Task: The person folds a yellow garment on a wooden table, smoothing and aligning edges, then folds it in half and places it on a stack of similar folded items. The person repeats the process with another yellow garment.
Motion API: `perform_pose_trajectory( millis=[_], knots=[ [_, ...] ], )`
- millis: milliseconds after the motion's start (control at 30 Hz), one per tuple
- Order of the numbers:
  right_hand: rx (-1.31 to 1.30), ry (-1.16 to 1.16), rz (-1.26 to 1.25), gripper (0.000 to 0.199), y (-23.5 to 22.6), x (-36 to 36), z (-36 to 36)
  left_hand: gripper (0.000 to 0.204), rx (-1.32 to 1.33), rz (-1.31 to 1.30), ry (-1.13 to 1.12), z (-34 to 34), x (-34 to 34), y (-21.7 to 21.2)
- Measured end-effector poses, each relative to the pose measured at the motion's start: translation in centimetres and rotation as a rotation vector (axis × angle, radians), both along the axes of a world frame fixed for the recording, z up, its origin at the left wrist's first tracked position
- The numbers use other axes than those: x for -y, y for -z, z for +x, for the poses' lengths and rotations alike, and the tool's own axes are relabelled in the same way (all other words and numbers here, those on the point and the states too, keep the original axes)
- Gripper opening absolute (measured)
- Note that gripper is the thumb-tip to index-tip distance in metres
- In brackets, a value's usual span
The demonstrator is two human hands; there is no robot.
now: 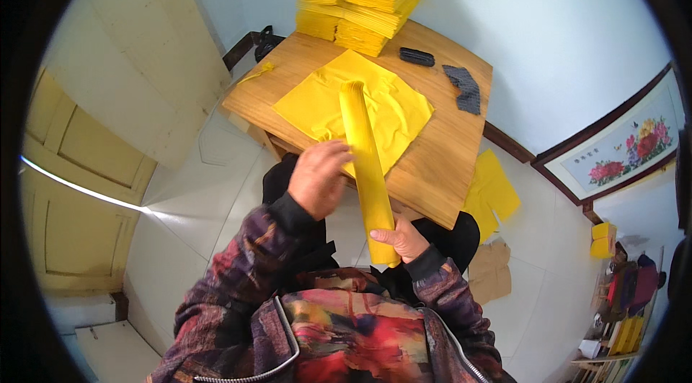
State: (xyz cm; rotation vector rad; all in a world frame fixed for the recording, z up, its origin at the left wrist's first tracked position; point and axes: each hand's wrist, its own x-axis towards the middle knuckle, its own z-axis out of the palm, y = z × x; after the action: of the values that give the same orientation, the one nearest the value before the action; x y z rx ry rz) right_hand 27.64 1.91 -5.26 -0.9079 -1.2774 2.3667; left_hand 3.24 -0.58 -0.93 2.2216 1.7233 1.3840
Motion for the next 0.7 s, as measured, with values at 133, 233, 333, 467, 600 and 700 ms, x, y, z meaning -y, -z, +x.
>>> perform_pose_trajectory(
  millis=[133, 233, 333, 467, 600, 700],
  knots=[
    [-0.022, 0.012, 0.042, 0.042, -1.6, 0.0, -0.7, 0.021, 1.064, -0.407, 0.205, -0.4, 1.9, 3.2],
    [-0.07, 0.039, 0.046, 0.042, -2.4, 0.6, -1.6, 0.045, 1.452, -0.726, 0.332, 1.4, 2.4, 5.1],
    [-0.069, 0.024, -0.032, 0.042, -2.7, 1.1, -2.0, 0.066, 1.659, -0.711, 0.559, 3.8, 2.1, 5.5],
    [-0.097, -0.016, -0.1, 0.043, -2.6, 1.6, -2.1, 0.068, 1.753, -0.604, 0.834, 4.6, 1.1, 4.5],
    [-0.153, -0.025, -0.13, 0.044, -2.4, 2.0, -2.5, 0.074, 1.773, -0.612, 0.907, 4.2, 0.9, 3.7],
    [-0.162, -0.003, -0.137, 0.046, -2.3, 2.4, -3.0, 0.076, 1.706, -0.619, 0.843, 4.1, 1.3, 3.5]
  ],
)
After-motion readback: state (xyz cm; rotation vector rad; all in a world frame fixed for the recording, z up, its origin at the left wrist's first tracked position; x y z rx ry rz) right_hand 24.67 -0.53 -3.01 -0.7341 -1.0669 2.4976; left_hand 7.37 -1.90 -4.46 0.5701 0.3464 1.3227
